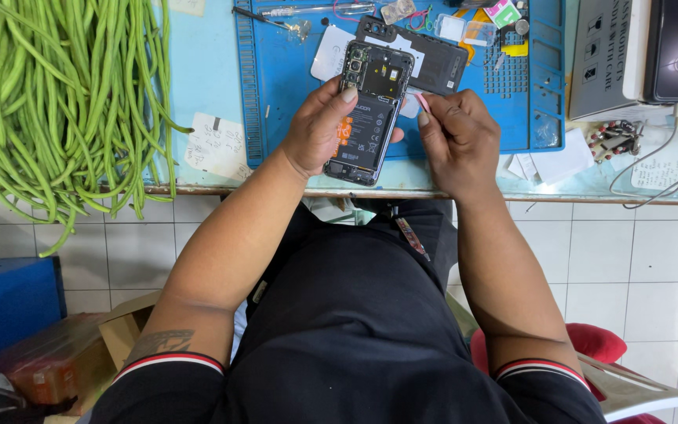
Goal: The person works on the internal components of a disassembled mobile phone, using a tool to manipulate small parts and ribbons inside the chassis while holding the device by hand.
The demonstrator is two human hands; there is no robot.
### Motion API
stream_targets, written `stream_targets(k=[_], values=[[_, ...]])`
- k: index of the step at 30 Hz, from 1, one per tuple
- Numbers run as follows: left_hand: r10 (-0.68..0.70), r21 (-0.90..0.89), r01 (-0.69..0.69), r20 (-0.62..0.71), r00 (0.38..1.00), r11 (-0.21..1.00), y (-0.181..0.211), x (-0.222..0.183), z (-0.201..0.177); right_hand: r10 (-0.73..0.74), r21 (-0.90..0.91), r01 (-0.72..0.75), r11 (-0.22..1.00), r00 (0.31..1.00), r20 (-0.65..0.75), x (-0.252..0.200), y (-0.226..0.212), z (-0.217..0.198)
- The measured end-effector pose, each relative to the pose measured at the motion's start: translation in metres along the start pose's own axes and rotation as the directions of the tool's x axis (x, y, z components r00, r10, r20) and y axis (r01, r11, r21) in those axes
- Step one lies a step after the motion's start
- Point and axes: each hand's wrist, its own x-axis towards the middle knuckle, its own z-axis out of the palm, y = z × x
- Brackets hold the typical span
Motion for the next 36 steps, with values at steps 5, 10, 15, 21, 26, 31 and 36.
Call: stream_targets(k=[5, 10, 15, 21, 26, 31, 36], values=[[0.02, 0.101, -0.02, 0.002, 1.0, 0.995, -0.005, 0.005, -0.002, -0.034, -0.13, 0.027, 0.991, 0.998, -0.048, -0.003, -0.001, 0.003], [-0.009, 0.122, 0.009, 0.007, 1.0, 0.992, -0.004, 0.007, -0.005, 0.034, 0.014, -0.034, 0.999, 0.999, -0.002, -0.006, 0.011, 0.005], [-0.025, 0.144, 0.025, -0.005, 1.0, 0.989, -0.002, 0.008, -0.002, 0.06, 0.105, -0.064, 0.992, 0.998, 0.035, -0.006, 0.017, 0.004], [0.005, 0.191, -0.004, -0.004, 1.0, 0.982, -0.004, 0.01, -0.001, -0.009, -0.052, 0.01, 0.999, 1.0, 0.009, -0.004, 0.01, -0.001], [0.006, 0.272, -0.001, -0.016, 1.0, 0.962, -0.01, 0.009, -0.005, -0.089, -0.281, 0.089, 0.956, 0.996, 0.014, -0.002, 0.004, -0.012], [0.051, 0.324, -0.058, 0.028, 0.998, 0.944, -0.014, 0.01, -0.005, -0.108, -0.315, 0.119, 0.942, 0.993, 0.051, 0.001, 0.006, -0.02], [0.031, 0.289, -0.025, -0.017, 0.999, 0.957, -0.01, 0.01, -0.006, 0.009, -0.311, 0.007, 0.95, 0.999, 0.048, 0.001, 0.019, -0.034]])
